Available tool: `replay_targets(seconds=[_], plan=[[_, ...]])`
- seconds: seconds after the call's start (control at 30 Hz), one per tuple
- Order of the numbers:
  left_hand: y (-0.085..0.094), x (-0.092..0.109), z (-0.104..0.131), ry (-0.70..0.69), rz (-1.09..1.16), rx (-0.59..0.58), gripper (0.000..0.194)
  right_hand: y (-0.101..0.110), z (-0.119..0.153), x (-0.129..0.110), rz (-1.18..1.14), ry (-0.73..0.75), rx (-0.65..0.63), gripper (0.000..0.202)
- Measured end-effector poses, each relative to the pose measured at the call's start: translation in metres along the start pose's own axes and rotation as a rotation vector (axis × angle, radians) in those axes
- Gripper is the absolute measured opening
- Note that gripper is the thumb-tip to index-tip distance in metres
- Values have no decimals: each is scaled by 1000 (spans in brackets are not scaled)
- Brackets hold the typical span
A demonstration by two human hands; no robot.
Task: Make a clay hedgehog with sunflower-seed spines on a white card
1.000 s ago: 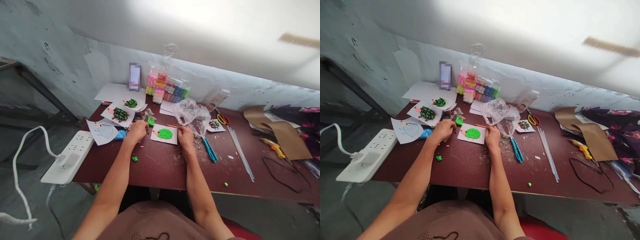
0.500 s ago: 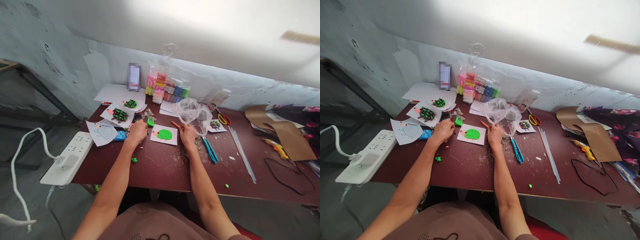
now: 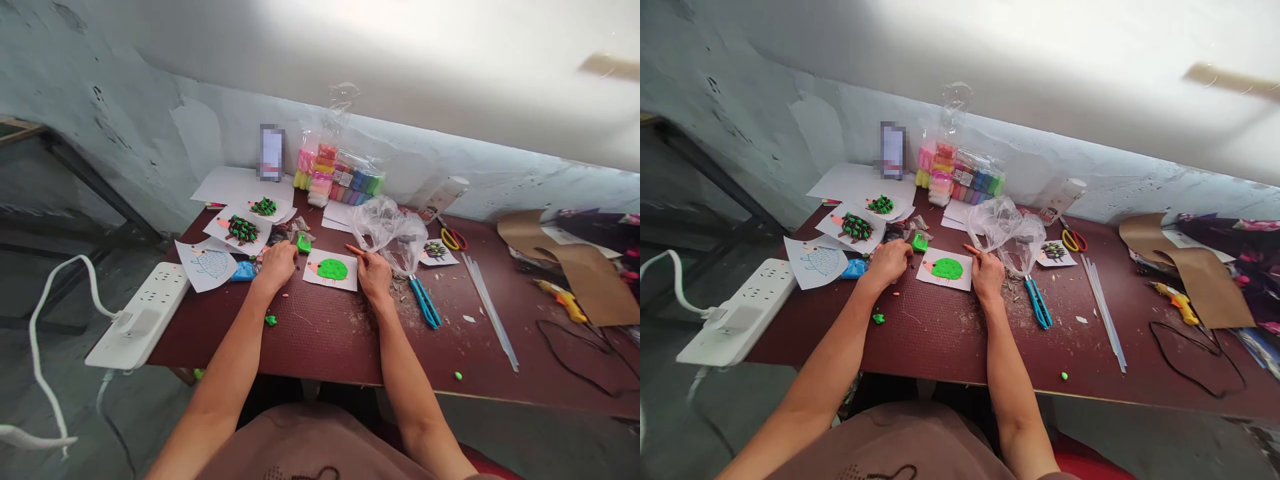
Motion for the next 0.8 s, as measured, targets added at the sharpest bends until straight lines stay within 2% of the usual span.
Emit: replay_targets(seconds=[0.63,0.8], plan=[[0,0,0,28,-26,16,25,-6,2,-1,-41,-32,-53,29],[-1,3,0,-9,6,7,36,-8,3,0,-51,-24,-54,28]])
Point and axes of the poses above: each hand's wrist, its own z-axis away from the middle knuckle, its own y-axis out of the back of the hand, x = y × z, the point moved 9 cm from there along -z, towards the middle knuckle, and after that the axes turned 9 degrees about -x, right-handed, at the moved point
